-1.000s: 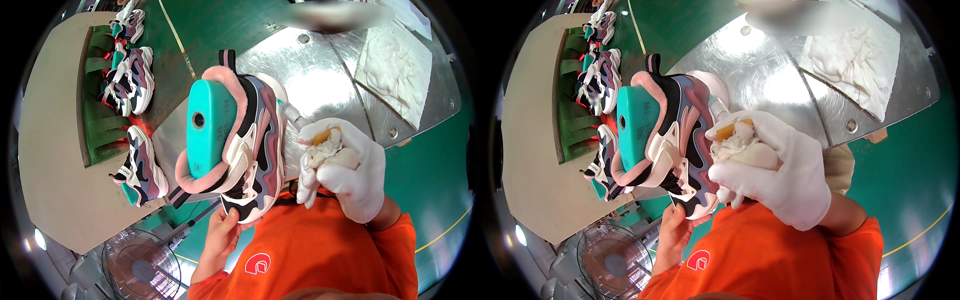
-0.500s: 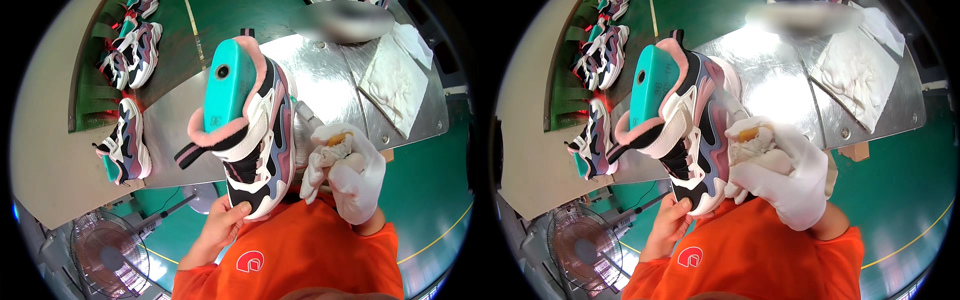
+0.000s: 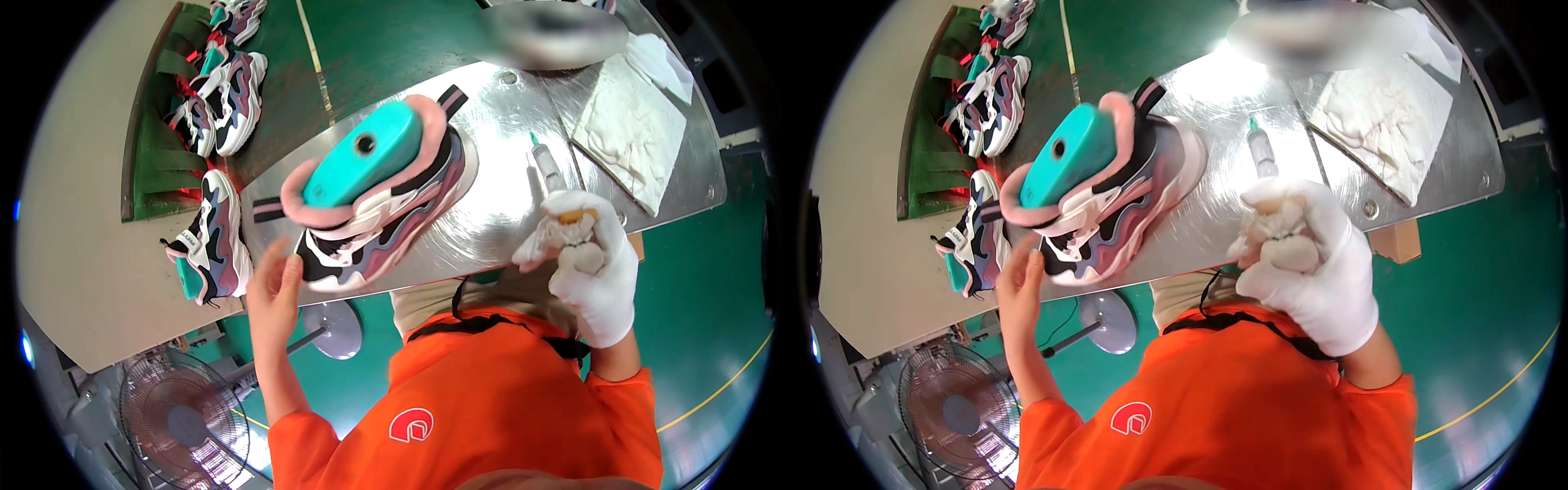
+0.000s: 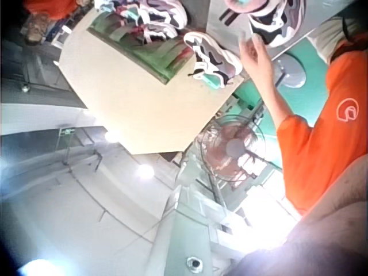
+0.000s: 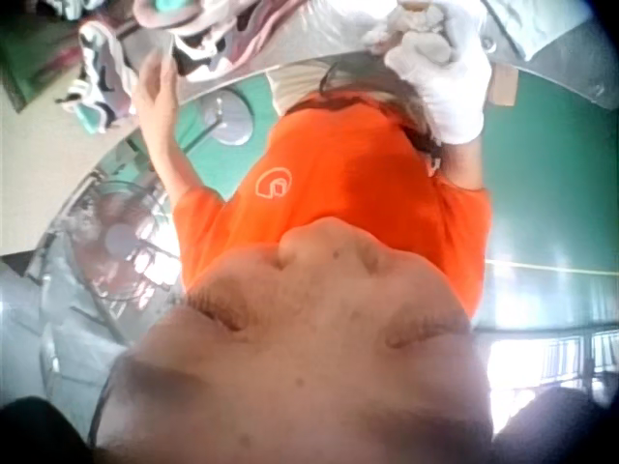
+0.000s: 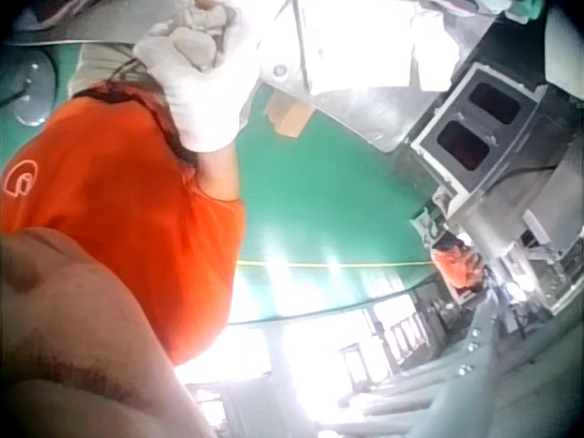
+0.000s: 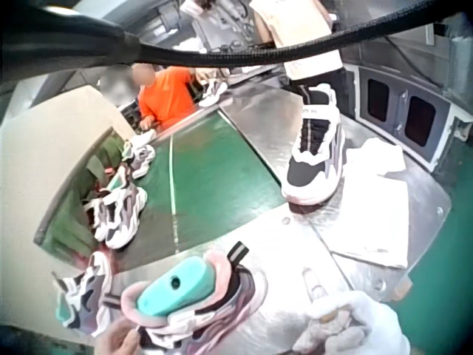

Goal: The person uses a syringe to apply glue to the seams of a multi-colored sneaker on a factory assembly line. They repeatedly inject glue into the shoe's upper and sole areas, rotating the shoe to access different sections. The person then wipes the shoe with a white cloth and places it on the table before picking up another shoe to repeat the process.

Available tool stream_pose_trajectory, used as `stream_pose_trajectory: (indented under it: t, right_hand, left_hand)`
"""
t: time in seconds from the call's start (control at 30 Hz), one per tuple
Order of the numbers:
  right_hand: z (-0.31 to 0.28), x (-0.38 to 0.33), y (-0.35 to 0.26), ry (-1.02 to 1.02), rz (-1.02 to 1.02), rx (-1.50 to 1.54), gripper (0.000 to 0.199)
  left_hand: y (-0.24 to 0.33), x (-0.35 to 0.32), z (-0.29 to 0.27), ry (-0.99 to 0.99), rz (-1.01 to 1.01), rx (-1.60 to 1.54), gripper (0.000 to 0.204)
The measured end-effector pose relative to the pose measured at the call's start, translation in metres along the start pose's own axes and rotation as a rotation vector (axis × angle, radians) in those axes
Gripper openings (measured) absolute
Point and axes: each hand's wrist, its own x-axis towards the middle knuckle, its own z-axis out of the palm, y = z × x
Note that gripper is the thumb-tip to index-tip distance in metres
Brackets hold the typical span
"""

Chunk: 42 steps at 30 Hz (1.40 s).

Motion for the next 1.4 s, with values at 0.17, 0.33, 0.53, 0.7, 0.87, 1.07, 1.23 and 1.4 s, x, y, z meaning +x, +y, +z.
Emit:
stream_pose_trajectory:
  t: [0.17, 0.33, 0.53, 0.7, 0.87, 1.07, 1.23, 1.4]
  right_hand:
    - [-0.018, 0.005, 0.001, -0.014, -0.063, -0.211, 0.082]
    - [-0.016, 0.025, -0.018, 0.007, -0.110, -0.557, 0.097]
    - [-0.006, 0.047, -0.012, 0.051, -0.247, -0.579, 0.096]
    - [0.023, 0.056, -0.026, -0.053, -0.212, -0.541, 0.091]
    - [0.037, 0.053, -0.029, -0.109, -0.337, -0.531, 0.083]
    - [0.039, 0.033, -0.027, 0.026, -0.401, -0.299, 0.080]
    - [0.040, 0.016, -0.026, 0.037, -0.458, 0.074, 0.071]
    - [0.020, 0.001, -0.023, 0.206, -0.275, -0.017, 0.064]
  left_hand:
    - [0.055, 0.029, 0.053, -0.163, 0.525, -0.136, 0.076]
    - [0.071, 0.070, 0.046, -0.104, 0.356, -0.085, 0.070]
    - [0.067, 0.071, 0.044, -0.171, 0.340, -0.234, 0.066]
    - [0.057, 0.059, 0.034, -0.209, 0.302, -0.298, 0.080]
    - [0.038, 0.048, 0.025, -0.150, 0.370, -0.414, 0.095]
    - [0.035, 0.020, 0.030, 0.017, 0.537, -0.551, 0.103]
    - [0.037, 0.014, 0.032, 0.099, 0.564, -0.561, 0.097]
    - [0.054, 0.010, 0.034, 0.152, 0.534, -0.538, 0.095]
